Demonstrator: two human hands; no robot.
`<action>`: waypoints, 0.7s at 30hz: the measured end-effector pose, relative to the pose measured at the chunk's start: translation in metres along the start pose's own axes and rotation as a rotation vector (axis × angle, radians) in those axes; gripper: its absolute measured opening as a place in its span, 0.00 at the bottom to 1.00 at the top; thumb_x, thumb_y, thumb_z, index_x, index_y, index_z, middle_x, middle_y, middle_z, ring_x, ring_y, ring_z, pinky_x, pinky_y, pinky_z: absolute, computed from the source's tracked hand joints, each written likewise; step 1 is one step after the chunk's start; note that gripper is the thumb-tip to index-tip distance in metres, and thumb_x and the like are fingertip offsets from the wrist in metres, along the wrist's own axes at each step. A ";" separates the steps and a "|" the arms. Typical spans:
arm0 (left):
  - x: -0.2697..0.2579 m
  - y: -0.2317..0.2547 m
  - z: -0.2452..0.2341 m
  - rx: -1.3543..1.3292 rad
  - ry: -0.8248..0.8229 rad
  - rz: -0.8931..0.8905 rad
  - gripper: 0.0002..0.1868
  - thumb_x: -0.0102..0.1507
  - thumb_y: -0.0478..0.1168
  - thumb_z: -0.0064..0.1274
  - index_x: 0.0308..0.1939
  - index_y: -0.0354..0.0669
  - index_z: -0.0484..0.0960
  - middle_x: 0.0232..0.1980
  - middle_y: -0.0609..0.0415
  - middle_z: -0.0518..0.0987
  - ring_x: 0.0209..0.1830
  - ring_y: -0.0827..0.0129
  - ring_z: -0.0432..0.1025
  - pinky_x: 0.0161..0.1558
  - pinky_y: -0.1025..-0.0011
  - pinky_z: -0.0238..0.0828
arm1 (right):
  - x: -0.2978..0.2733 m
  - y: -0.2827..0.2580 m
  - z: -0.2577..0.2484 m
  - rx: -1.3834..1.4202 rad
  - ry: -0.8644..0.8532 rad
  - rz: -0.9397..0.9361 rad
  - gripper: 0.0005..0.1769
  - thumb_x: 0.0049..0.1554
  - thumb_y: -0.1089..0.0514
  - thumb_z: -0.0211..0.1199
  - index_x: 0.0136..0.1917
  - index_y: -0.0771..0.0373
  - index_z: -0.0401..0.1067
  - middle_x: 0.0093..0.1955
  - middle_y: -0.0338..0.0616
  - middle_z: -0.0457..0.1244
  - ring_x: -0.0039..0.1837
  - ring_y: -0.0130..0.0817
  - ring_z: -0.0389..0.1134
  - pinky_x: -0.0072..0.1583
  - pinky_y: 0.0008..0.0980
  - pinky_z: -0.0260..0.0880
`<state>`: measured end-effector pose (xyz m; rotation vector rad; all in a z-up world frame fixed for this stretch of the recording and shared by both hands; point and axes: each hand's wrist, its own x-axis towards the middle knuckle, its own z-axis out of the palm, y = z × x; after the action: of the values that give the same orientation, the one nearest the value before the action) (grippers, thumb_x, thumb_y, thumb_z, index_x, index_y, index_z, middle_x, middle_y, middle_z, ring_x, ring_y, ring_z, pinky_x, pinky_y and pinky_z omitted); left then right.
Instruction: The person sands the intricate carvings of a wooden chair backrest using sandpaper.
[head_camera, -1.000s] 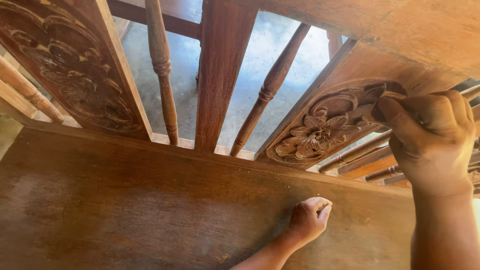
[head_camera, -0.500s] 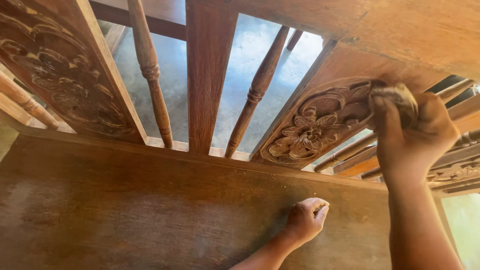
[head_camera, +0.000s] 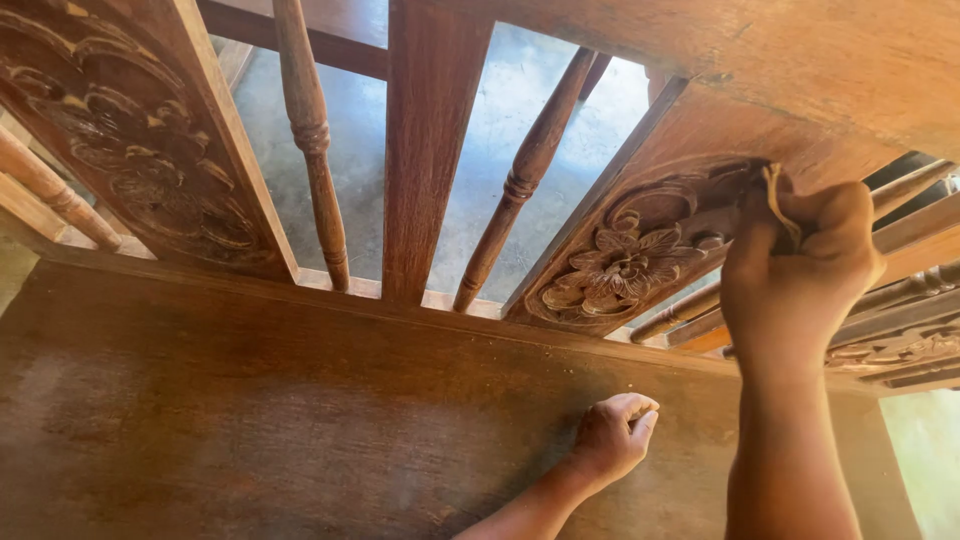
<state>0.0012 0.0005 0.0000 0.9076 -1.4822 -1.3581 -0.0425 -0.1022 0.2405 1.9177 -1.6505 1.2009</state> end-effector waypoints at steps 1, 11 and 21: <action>0.000 0.000 0.001 0.003 -0.001 -0.003 0.08 0.66 0.35 0.52 0.45 0.36 0.83 0.40 0.49 0.84 0.31 0.60 0.74 0.35 0.66 0.72 | 0.008 0.000 -0.009 0.002 0.000 0.004 0.24 0.79 0.80 0.69 0.48 0.71 0.58 0.38 0.44 0.54 0.35 0.29 0.46 0.38 0.31 0.49; 0.001 0.002 -0.003 -0.026 0.012 0.006 0.07 0.66 0.34 0.52 0.45 0.35 0.83 0.40 0.49 0.84 0.32 0.60 0.75 0.36 0.67 0.72 | 0.002 -0.002 -0.021 -0.193 -0.083 -0.083 0.23 0.83 0.77 0.80 0.48 0.74 0.71 0.39 0.48 0.63 0.33 0.34 0.53 0.38 0.34 0.54; 0.000 0.000 0.000 -0.024 0.001 -0.027 0.07 0.66 0.35 0.53 0.45 0.36 0.83 0.41 0.49 0.84 0.32 0.61 0.75 0.37 0.67 0.73 | 0.019 -0.018 -0.049 -0.361 -0.257 -0.128 0.06 0.83 0.76 0.70 0.65 0.79 0.73 0.45 0.58 0.69 0.38 0.48 0.67 0.40 0.42 0.65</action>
<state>0.0007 0.0002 -0.0002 0.9162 -1.4548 -1.3912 -0.0444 -0.0742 0.2886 1.9651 -1.6975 0.5772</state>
